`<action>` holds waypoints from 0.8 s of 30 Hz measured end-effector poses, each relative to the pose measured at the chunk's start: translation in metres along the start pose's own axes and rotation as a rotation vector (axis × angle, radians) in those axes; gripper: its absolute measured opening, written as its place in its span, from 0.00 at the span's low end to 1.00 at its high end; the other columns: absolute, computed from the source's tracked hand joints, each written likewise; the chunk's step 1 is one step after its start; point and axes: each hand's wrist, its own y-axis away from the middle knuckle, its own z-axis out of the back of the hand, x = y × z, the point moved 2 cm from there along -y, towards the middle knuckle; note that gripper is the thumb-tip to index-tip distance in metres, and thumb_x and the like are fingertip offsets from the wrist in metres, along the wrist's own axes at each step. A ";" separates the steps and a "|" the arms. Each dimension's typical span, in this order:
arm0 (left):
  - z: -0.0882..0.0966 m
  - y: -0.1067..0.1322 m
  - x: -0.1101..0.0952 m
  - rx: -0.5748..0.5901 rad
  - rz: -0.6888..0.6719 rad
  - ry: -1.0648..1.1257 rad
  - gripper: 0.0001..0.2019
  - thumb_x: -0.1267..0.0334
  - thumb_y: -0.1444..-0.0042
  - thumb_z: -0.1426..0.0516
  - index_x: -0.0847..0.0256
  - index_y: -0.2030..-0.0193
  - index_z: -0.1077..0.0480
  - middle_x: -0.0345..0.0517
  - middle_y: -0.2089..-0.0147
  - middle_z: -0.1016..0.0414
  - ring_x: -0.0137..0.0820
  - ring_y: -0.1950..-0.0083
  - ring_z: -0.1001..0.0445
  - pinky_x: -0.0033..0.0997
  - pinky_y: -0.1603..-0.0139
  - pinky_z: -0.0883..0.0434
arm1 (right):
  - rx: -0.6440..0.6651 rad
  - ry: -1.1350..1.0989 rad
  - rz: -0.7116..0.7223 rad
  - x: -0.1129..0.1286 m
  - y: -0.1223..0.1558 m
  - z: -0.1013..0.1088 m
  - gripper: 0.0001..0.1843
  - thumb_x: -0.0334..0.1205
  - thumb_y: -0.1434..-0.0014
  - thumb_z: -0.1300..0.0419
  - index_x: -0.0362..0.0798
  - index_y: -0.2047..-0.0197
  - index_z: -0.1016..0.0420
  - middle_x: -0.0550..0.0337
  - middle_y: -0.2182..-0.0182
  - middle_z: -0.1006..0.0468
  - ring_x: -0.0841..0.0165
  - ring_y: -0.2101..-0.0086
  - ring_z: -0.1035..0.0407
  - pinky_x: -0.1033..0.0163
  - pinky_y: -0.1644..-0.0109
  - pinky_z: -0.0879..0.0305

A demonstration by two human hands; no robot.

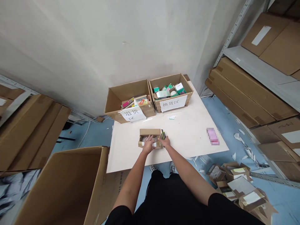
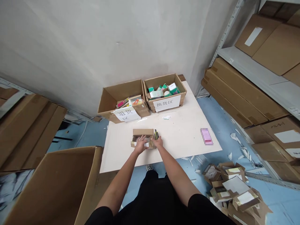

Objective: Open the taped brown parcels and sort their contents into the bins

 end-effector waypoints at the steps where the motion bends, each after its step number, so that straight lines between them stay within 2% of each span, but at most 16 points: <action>1: -0.002 0.003 -0.001 -0.034 -0.020 0.000 0.19 0.67 0.56 0.27 0.58 0.57 0.24 0.59 0.23 0.40 0.54 0.20 0.50 0.64 0.24 0.53 | 0.003 -0.003 -0.016 -0.001 -0.002 -0.002 0.34 0.60 0.48 0.29 0.50 0.46 0.33 0.50 0.51 0.18 0.58 0.54 0.21 0.62 0.59 0.27; 4: -0.007 0.010 -0.006 -0.131 -0.093 -0.005 0.18 0.69 0.54 0.29 0.57 0.56 0.24 0.58 0.29 0.31 0.52 0.23 0.42 0.61 0.26 0.47 | 0.014 -0.032 -0.033 -0.007 -0.006 -0.003 0.33 0.60 0.46 0.30 0.50 0.45 0.33 0.50 0.52 0.18 0.59 0.55 0.21 0.63 0.62 0.27; 7: -0.010 0.018 -0.008 -0.191 -0.110 -0.053 0.10 0.73 0.47 0.36 0.58 0.58 0.24 0.56 0.46 0.20 0.47 0.35 0.28 0.54 0.33 0.37 | 0.005 -0.075 -0.064 -0.010 -0.010 0.002 0.32 0.59 0.45 0.31 0.50 0.46 0.33 0.50 0.53 0.19 0.61 0.58 0.22 0.65 0.66 0.28; 10: -0.007 0.025 -0.003 -0.210 -0.073 -0.096 0.08 0.75 0.43 0.42 0.59 0.62 0.25 0.53 0.58 0.20 0.45 0.47 0.23 0.48 0.41 0.31 | 0.015 -0.130 -0.069 -0.008 -0.013 0.008 0.31 0.57 0.47 0.29 0.51 0.48 0.34 0.50 0.54 0.19 0.62 0.64 0.23 0.65 0.72 0.29; 12: -0.001 0.030 0.004 -0.203 -0.083 -0.094 0.06 0.74 0.43 0.41 0.58 0.62 0.26 0.52 0.58 0.20 0.45 0.47 0.24 0.47 0.43 0.31 | 0.031 -0.172 -0.053 -0.008 -0.012 0.009 0.30 0.57 0.47 0.28 0.52 0.50 0.34 0.53 0.58 0.19 0.65 0.68 0.25 0.66 0.75 0.30; 14: 0.006 0.035 0.012 -0.212 -0.105 -0.085 0.07 0.70 0.44 0.38 0.57 0.59 0.25 0.52 0.53 0.20 0.47 0.42 0.26 0.48 0.39 0.32 | 0.020 -0.269 -0.054 -0.015 -0.009 0.011 0.26 0.58 0.42 0.32 0.51 0.51 0.35 0.58 0.66 0.21 0.67 0.73 0.26 0.67 0.76 0.30; 16: 0.014 0.040 0.024 -0.245 -0.083 -0.084 0.13 0.69 0.45 0.37 0.55 0.53 0.25 0.53 0.45 0.21 0.49 0.34 0.31 0.53 0.32 0.37 | -0.035 -0.389 -0.081 -0.029 -0.005 0.014 0.23 0.60 0.35 0.40 0.51 0.51 0.36 0.63 0.73 0.24 0.69 0.78 0.29 0.68 0.78 0.32; 18: 0.020 0.044 0.038 -0.259 0.001 -0.091 0.18 0.70 0.47 0.38 0.55 0.48 0.25 0.53 0.38 0.24 0.50 0.29 0.35 0.53 0.28 0.41 | -0.121 -0.413 -0.092 -0.049 -0.003 0.024 0.23 0.61 0.33 0.44 0.50 0.51 0.37 0.65 0.77 0.26 0.69 0.80 0.30 0.68 0.78 0.33; 21: 0.025 0.046 0.055 -0.144 0.117 -0.103 0.21 0.71 0.47 0.40 0.54 0.46 0.23 0.52 0.39 0.22 0.47 0.32 0.30 0.45 0.31 0.36 | -0.221 -0.204 -0.030 -0.081 -0.005 0.055 0.28 0.65 0.36 0.43 0.47 0.49 0.34 0.59 0.73 0.21 0.64 0.76 0.24 0.65 0.75 0.30; 24: 0.026 0.046 0.052 -0.037 0.188 -0.132 0.17 0.69 0.42 0.43 0.54 0.48 0.21 0.51 0.45 0.19 0.45 0.40 0.24 0.43 0.38 0.32 | -0.244 -0.055 0.032 -0.103 -0.013 0.097 0.34 0.65 0.35 0.47 0.43 0.42 0.32 0.47 0.62 0.17 0.59 0.67 0.20 0.60 0.67 0.25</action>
